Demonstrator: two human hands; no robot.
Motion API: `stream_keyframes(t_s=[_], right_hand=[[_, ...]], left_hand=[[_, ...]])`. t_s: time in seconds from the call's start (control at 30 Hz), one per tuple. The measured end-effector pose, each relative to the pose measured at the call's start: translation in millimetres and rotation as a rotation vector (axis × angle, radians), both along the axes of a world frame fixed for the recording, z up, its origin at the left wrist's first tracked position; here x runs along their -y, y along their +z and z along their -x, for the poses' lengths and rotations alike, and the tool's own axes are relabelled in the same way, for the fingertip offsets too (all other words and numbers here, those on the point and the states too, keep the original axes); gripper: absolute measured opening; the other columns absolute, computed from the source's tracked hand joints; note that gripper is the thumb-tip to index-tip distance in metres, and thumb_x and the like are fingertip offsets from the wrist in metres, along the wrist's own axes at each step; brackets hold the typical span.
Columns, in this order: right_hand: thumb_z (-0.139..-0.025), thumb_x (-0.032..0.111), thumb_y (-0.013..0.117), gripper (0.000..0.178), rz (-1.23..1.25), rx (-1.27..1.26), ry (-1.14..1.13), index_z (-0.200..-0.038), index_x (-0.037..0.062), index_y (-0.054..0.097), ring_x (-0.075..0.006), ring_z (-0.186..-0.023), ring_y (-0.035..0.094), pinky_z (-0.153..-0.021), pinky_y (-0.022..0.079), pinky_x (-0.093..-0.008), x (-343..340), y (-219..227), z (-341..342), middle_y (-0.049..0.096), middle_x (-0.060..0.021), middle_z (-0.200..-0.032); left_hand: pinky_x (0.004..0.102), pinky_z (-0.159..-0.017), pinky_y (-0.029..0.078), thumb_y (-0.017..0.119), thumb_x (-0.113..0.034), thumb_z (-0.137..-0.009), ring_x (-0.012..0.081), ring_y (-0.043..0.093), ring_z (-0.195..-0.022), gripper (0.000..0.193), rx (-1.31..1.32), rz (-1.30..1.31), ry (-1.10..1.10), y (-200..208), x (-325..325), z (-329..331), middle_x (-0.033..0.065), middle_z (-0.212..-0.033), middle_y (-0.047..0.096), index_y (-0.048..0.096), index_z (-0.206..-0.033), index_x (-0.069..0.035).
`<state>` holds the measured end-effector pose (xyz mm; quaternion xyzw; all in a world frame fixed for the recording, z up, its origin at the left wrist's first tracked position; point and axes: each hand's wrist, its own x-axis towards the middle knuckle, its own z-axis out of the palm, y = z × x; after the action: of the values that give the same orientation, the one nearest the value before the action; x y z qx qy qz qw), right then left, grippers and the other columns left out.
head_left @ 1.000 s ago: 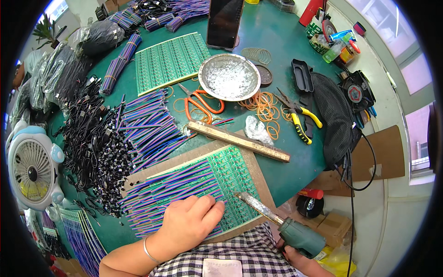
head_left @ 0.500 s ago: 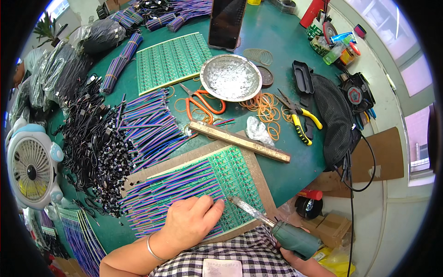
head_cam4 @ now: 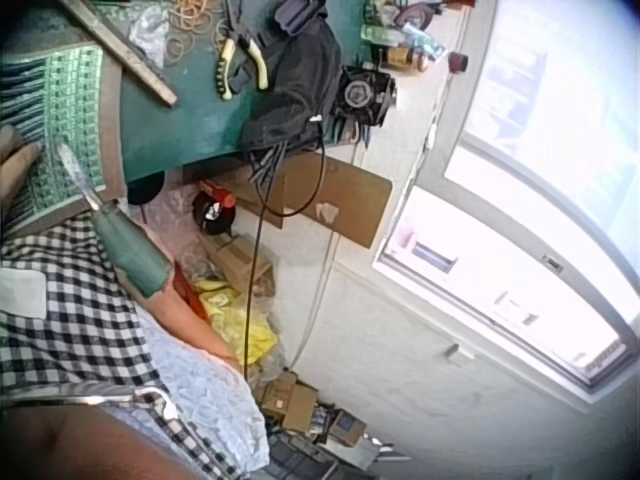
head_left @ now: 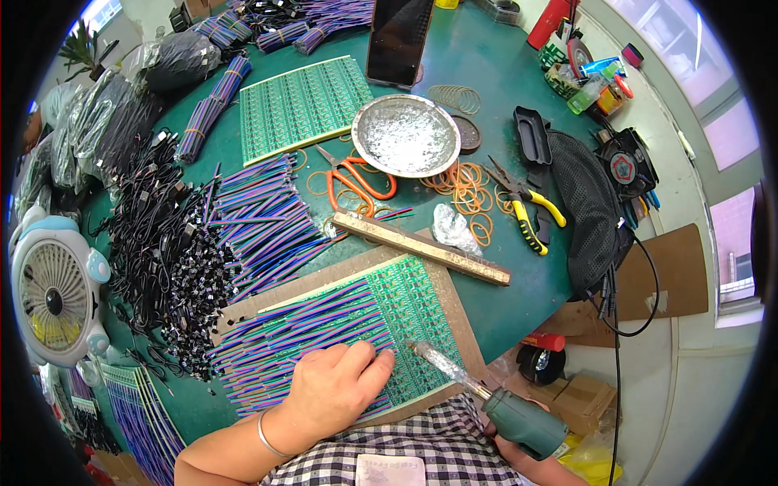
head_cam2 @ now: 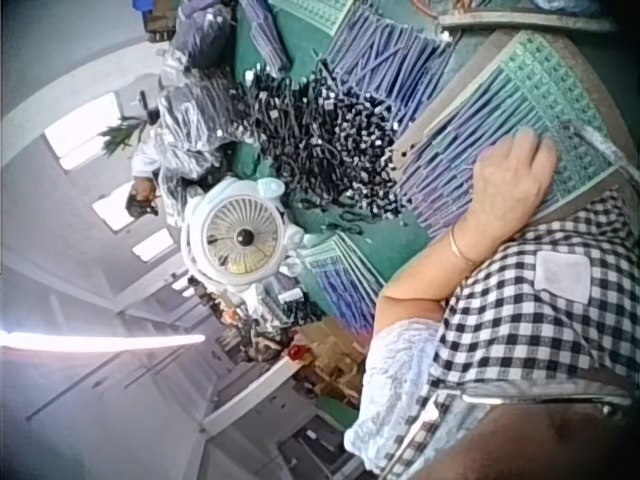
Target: The person aligns multi-colored wires onto circuit boards by hand and solders them in place using a soldering tool.
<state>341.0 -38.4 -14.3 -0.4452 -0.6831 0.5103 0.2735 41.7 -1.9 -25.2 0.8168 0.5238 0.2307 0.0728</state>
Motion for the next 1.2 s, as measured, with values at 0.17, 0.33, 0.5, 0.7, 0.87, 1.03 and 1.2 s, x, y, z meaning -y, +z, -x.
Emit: stream_keyframes(t_s=[0.17, 0.33, 0.5, 0.7, 0.87, 1.03, 1.2], right_hand=[[-0.077, 0.011, 0.07, 0.052, 0.068, 0.021, -0.035, -0.121, -0.0044, 0.048, -0.0251, -0.102, 0.059, -0.088, 0.046, -0.0332, 2.8, 1.7, -0.7, 0.059, -0.0169, -0.111], [-0.077, 0.011, 0.07, 0.052, 0.249, 0.067, -0.123, -0.121, -0.0043, 0.049, -0.0248, -0.101, 0.059, -0.087, 0.046, -0.0332, 9.4, 5.1, -1.4, 0.059, -0.0167, -0.111], [-0.076, 0.011, 0.07, 0.051, 0.371, 0.1, -0.177, -0.12, -0.0043, 0.049, -0.0243, -0.099, 0.059, -0.086, 0.046, -0.033, 16.8, 2.0, -3.9, 0.059, -0.0163, -0.11], [-0.076, 0.011, 0.07, 0.052, 0.127, 0.181, -0.022, -0.121, -0.0042, 0.048, -0.0237, -0.099, 0.059, -0.086, 0.046, -0.033, 7.6, 0.8, -7.3, 0.059, -0.0161, -0.109], [-0.076, 0.011, 0.07, 0.052, -0.004, 0.232, 0.063, -0.121, -0.0041, 0.048, -0.0235, -0.099, 0.059, -0.086, 0.046, -0.0331, 9.2, -1.7, -9.9, 0.059, -0.0163, -0.109], [-0.075, 0.01, 0.071, 0.053, 0.262, 0.045, -0.143, -0.121, -0.0046, 0.048, -0.0246, -0.099, 0.06, -0.086, 0.046, -0.0336, 19.1, -2.7, -8.5, 0.059, -0.0169, -0.109], [-0.076, 0.012, 0.07, 0.053, 0.092, 0.183, -0.005, -0.121, -0.0052, 0.048, -0.0256, -0.1, 0.06, -0.087, 0.046, -0.0343, 14.6, -5.3, -10.4, 0.059, -0.0174, -0.11]], left_hand=[[0.0271, -0.043, 0.041, 0.06, -0.014, -0.071, 0.0131, 0.051, -0.055, 0.02, -0.011, 0.006, 0.005, 1.0, 0.0, -0.5, 0.0011, -0.072, 0.046, 0.063, -0.091, -0.011], [0.0271, -0.043, 0.041, 0.06, -0.014, -0.071, 0.0131, 0.051, -0.055, 0.02, -0.016, 0.007, 0.004, 1.6, -0.4, -0.5, 0.0009, -0.072, 0.047, 0.063, -0.09, -0.011], [0.027, -0.044, 0.042, 0.06, -0.014, -0.071, 0.0132, 0.052, -0.056, 0.019, -0.008, 0.01, 0.003, 2.3, -0.5, -0.1, 0.0007, -0.073, 0.047, 0.063, -0.09, -0.011], [0.0267, -0.045, 0.042, 0.06, -0.014, -0.071, 0.013, 0.053, -0.057, 0.019, 0.003, 0.014, 0.004, 2.3, -0.7, 0.3, 0.0006, -0.074, 0.049, 0.063, -0.09, -0.012], [0.0268, -0.045, 0.042, 0.06, -0.014, -0.071, 0.013, 0.053, -0.057, 0.019, 0.006, 0.007, 0.002, 1.2, -0.5, 0.1, 0.0004, -0.075, 0.049, 0.063, -0.089, -0.012], [0.0271, -0.044, 0.041, 0.06, -0.014, -0.071, 0.0126, 0.051, -0.056, 0.018, -0.014, 0.001, 0.002, 0.1, 0.4, -0.5, 0.0002, -0.073, 0.047, 0.063, -0.089, -0.013], [0.0271, -0.044, 0.041, 0.06, -0.014, -0.071, 0.0126, 0.05, -0.056, 0.018, -0.021, -0.002, 0.0, 0.9, -0.1, -1.2, 0.0004, -0.072, 0.046, 0.062, -0.089, -0.012]])
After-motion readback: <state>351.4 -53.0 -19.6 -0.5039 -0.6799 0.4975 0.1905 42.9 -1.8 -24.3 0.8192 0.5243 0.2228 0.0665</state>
